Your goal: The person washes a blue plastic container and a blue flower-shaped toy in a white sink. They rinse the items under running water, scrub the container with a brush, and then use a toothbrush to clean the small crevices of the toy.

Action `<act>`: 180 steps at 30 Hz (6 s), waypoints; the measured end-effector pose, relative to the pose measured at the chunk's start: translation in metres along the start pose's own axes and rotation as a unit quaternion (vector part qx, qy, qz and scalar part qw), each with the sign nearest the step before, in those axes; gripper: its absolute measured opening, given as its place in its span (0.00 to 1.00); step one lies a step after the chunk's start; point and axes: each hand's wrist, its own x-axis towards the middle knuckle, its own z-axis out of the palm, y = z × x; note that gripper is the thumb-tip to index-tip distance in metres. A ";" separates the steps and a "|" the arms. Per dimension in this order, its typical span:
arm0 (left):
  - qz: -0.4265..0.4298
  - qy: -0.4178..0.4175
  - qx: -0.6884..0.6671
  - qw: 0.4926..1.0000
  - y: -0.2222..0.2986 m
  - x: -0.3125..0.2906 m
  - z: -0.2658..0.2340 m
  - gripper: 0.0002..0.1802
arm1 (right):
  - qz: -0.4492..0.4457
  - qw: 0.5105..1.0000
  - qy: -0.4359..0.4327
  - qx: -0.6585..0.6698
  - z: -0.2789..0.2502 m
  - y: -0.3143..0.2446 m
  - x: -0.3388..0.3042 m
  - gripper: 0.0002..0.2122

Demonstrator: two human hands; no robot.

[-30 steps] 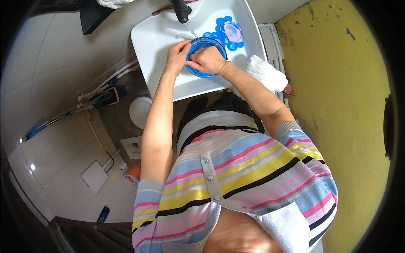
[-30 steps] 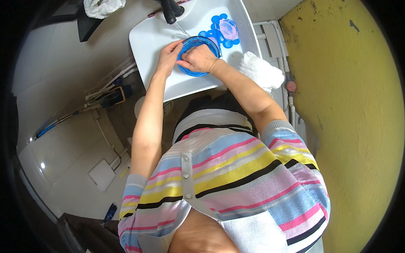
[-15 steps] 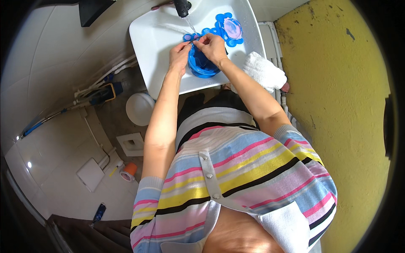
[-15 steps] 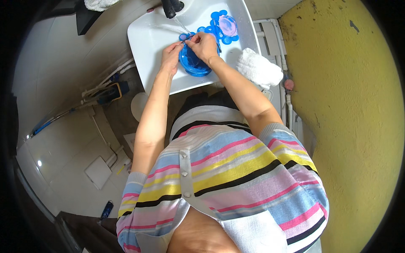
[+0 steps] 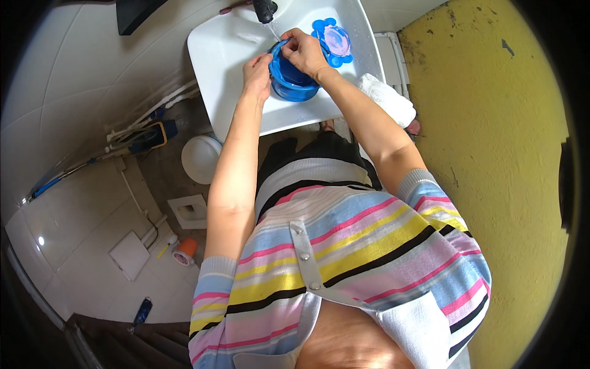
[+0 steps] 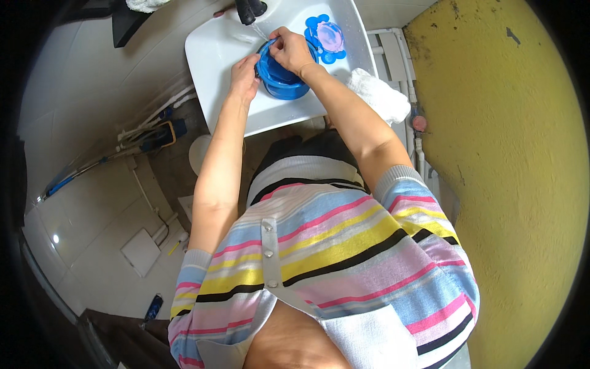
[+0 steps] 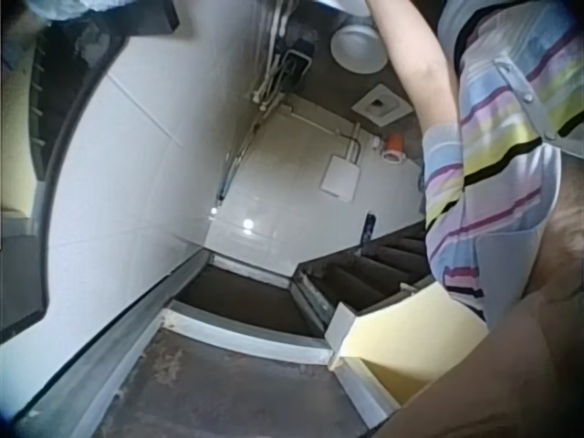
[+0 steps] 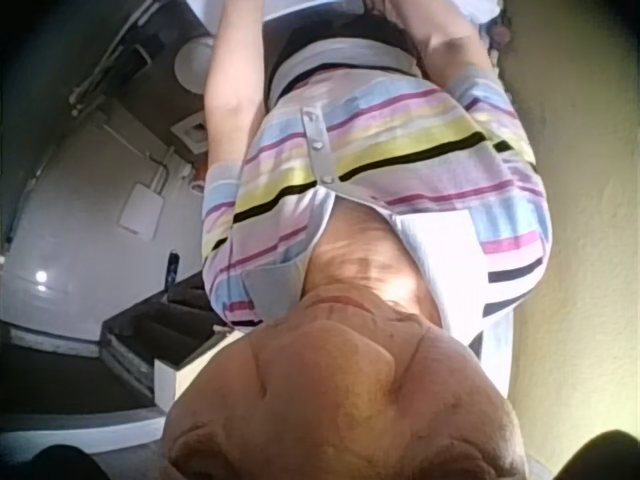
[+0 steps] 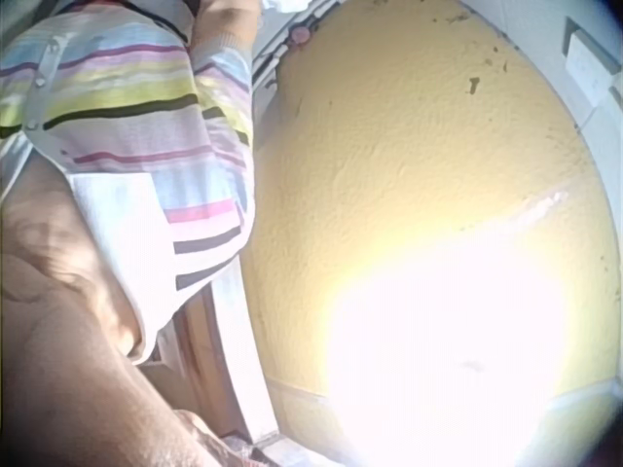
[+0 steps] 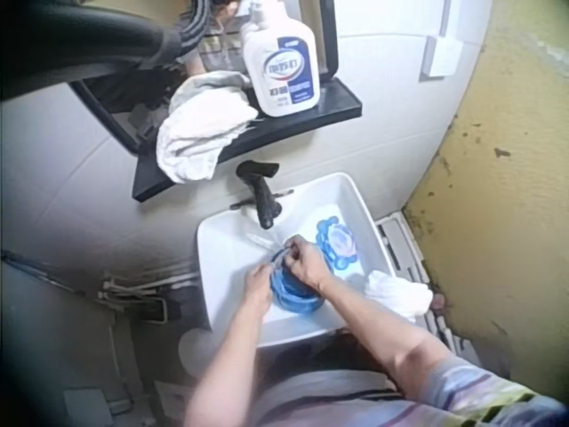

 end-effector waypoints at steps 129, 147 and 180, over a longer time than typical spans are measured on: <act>-0.140 0.150 0.167 0.964 -0.055 0.026 -0.007 0.34 | 0.135 0.959 0.008 -0.248 -0.017 0.064 -0.030 0.15; -0.028 0.052 -0.002 0.998 -0.027 -0.011 0.010 0.24 | 0.052 0.992 0.046 -0.105 -0.011 0.029 -0.008 0.23; 0.226 0.107 0.193 0.949 -0.027 -0.025 0.009 0.24 | -0.162 0.870 -0.178 -0.431 -0.006 0.023 0.002 0.08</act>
